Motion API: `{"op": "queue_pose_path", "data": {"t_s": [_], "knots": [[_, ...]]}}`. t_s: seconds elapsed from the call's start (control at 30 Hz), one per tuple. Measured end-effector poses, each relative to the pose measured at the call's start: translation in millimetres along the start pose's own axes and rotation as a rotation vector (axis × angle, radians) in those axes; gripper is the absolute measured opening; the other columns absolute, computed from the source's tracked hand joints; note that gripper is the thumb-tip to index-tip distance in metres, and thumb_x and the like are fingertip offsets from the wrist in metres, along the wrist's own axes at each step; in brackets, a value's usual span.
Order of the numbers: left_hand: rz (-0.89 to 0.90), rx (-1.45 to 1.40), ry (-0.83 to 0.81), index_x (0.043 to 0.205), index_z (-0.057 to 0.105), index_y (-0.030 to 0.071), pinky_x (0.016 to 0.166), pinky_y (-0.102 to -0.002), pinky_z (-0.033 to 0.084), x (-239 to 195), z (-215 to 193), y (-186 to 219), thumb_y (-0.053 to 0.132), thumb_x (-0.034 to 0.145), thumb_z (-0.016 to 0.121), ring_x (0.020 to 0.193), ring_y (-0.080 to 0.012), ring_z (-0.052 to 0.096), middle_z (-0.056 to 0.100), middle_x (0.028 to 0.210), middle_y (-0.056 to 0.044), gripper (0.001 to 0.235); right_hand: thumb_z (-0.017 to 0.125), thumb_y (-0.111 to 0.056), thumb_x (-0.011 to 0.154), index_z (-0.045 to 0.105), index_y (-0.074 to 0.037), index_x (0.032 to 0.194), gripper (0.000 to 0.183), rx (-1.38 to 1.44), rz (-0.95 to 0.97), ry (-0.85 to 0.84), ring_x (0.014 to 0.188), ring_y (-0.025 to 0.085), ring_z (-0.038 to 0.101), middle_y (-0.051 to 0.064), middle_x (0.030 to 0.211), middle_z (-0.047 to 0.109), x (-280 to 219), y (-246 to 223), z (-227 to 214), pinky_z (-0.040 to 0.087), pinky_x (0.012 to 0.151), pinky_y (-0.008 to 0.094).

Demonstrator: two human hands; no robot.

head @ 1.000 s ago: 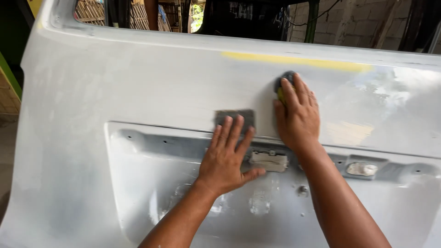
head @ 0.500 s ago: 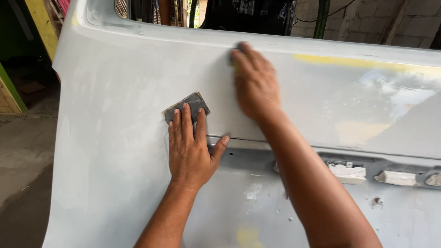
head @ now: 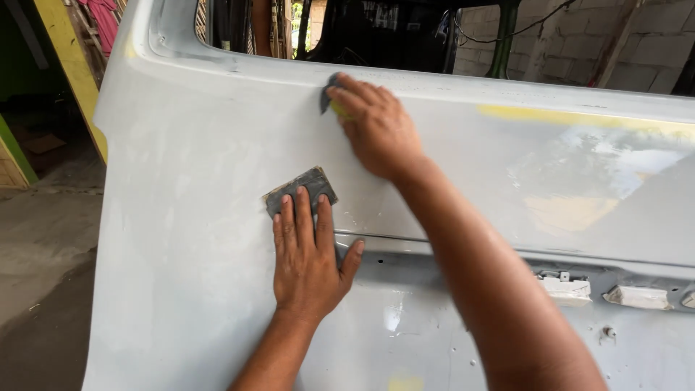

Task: The person sands the surface of a white car door using a sanding block and a cloth. They repeatedly wipe the sanded area and dip the cloth into a bucket of water to clean it before continuing to sand different sections of the door.

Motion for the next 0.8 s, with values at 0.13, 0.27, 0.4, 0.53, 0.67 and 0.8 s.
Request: {"op": "queue_pose_path", "data": {"t_s": [0.13, 0.27, 0.4, 0.53, 0.67, 0.8], "knots": [[0.004, -0.037, 0.016, 0.151, 0.042, -0.003, 0.12, -0.062, 0.023, -6, 0, -2, 0.053, 0.1, 0.049, 0.151, -0.0487, 0.023, 0.029, 0.16, -0.033, 0.076, 0.056, -0.016, 0.102, 0.056, -0.017, 0.146, 0.044, -0.015, -0.116, 0.006, 0.147, 0.026, 0.041, 0.006, 0.16, 0.046, -88, -28, -8, 0.027, 0.124, 0.051], [-0.032, -0.064, 0.067, 0.152, 0.045, -0.004, 0.123, -0.061, 0.024, -5, -1, 6, 0.047, 0.102, 0.049, 0.154, -0.0469, 0.025, 0.031, 0.164, -0.03, 0.071, 0.057, -0.016, 0.1, 0.058, -0.015, 0.143, 0.042, 0.045, -0.153, -0.027, 0.146, 0.03, 0.044, 0.009, 0.157, 0.05, -193, 15, -51, 0.028, 0.122, 0.052], [0.018, -0.171, 0.137, 0.156, 0.04, -0.003, 0.125, -0.06, 0.019, 7, 15, 63, 0.056, 0.102, 0.044, 0.154, -0.0492, 0.022, 0.028, 0.165, -0.03, 0.079, 0.05, -0.02, 0.105, 0.056, -0.018, 0.148, 0.043, -0.092, 0.268, 0.137, 0.145, 0.026, 0.05, 0.007, 0.159, 0.053, -229, 123, -93, 0.021, 0.127, 0.057], [0.364, -0.235, -0.075, 0.158, 0.034, 0.0, 0.125, -0.055, 0.016, 1, 41, 143, 0.072, 0.096, 0.038, 0.155, -0.0424, 0.02, 0.027, 0.166, -0.026, 0.095, 0.054, -0.024, 0.108, 0.056, -0.017, 0.149, 0.042, -0.092, 0.284, 0.263, 0.147, 0.033, 0.046, 0.012, 0.159, 0.051, -226, 128, -102, 0.028, 0.124, 0.056], [0.262, -0.216, -0.125, 0.158, 0.036, 0.004, 0.127, -0.052, 0.014, 17, 20, 75, 0.077, 0.097, 0.032, 0.157, -0.0398, 0.018, 0.026, 0.168, -0.023, 0.095, 0.053, -0.024, 0.107, 0.055, -0.015, 0.149, 0.043, -0.118, 0.225, 0.225, 0.146, 0.034, 0.046, 0.013, 0.159, 0.051, -241, 148, -113, 0.027, 0.124, 0.057], [-0.085, -0.1, 0.009, 0.159, 0.031, -0.002, 0.129, -0.053, 0.01, 25, 21, 76, 0.077, 0.098, 0.025, 0.158, -0.0451, 0.014, 0.021, 0.168, -0.029, 0.1, 0.052, -0.023, 0.106, 0.055, -0.015, 0.149, 0.044, -0.14, 0.259, 0.284, 0.147, 0.035, 0.045, 0.013, 0.158, 0.051, -241, 149, -106, 0.027, 0.125, 0.055]]}}
Point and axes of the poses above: each hand's wrist, its own x-axis towards the middle knuckle, its own z-axis out of the palm, y = z × x, the point moved 2 cm from there along x, towards the middle knuckle
